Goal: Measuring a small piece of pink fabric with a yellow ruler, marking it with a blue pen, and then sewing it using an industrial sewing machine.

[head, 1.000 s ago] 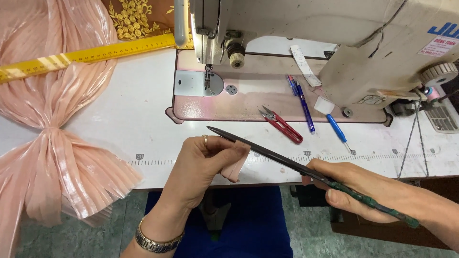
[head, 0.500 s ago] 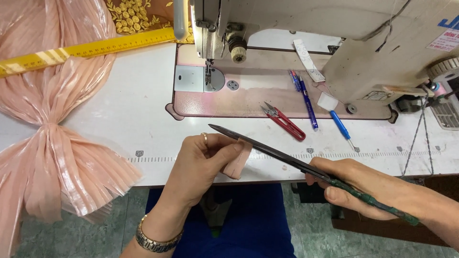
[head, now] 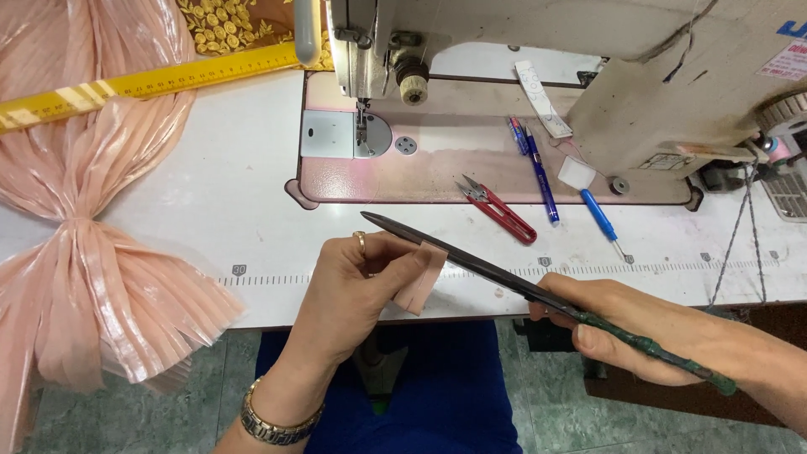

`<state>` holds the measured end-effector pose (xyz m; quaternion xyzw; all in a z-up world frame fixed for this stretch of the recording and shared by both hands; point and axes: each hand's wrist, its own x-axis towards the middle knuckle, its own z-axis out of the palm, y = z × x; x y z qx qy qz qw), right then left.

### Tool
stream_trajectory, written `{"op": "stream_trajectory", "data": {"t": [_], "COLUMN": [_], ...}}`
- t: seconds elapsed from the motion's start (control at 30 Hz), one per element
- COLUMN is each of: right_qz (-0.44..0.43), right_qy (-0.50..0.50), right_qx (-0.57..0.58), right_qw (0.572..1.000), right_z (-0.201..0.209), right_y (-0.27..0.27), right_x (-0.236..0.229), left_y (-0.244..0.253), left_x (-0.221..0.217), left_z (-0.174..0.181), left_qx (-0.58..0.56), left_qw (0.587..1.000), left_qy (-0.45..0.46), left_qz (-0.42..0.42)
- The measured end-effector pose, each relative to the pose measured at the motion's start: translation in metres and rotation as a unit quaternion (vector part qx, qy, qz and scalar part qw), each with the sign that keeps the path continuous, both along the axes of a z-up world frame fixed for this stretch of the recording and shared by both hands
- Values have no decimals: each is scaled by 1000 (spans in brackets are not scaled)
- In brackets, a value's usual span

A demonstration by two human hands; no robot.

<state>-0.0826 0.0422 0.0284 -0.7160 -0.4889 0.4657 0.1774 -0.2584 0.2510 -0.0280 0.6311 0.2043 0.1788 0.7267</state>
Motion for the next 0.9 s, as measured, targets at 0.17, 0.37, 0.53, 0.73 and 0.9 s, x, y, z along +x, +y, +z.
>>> {"op": "stream_trajectory", "data": {"t": [0.17,0.37,0.53,0.73,0.9], "right_qz": [-24,-64,-50,-59,-50], "right_qy": [-7,-33,-41,-23,-19], "right_qx": [-27,-74,-43,-23,-11], "right_qw": [999,995,997,998,999], "right_z": [-5,-10,-10,-16,-14], "right_y": [0,-3,-3,-7,-7], "right_x": [0,2,1,4,4], "left_y": [-1,-2,-1,-3,-4], "left_x": [1,3,6,8,10], "left_z": [1,0,-12,-6,-7], "left_qx": [5,-14,-3,-42,-27], "left_qw": [1000,1000,1000,997,998], "left_qy": [12,13,29,58,60], "left_qz": [-2,3,10,11,13]}}
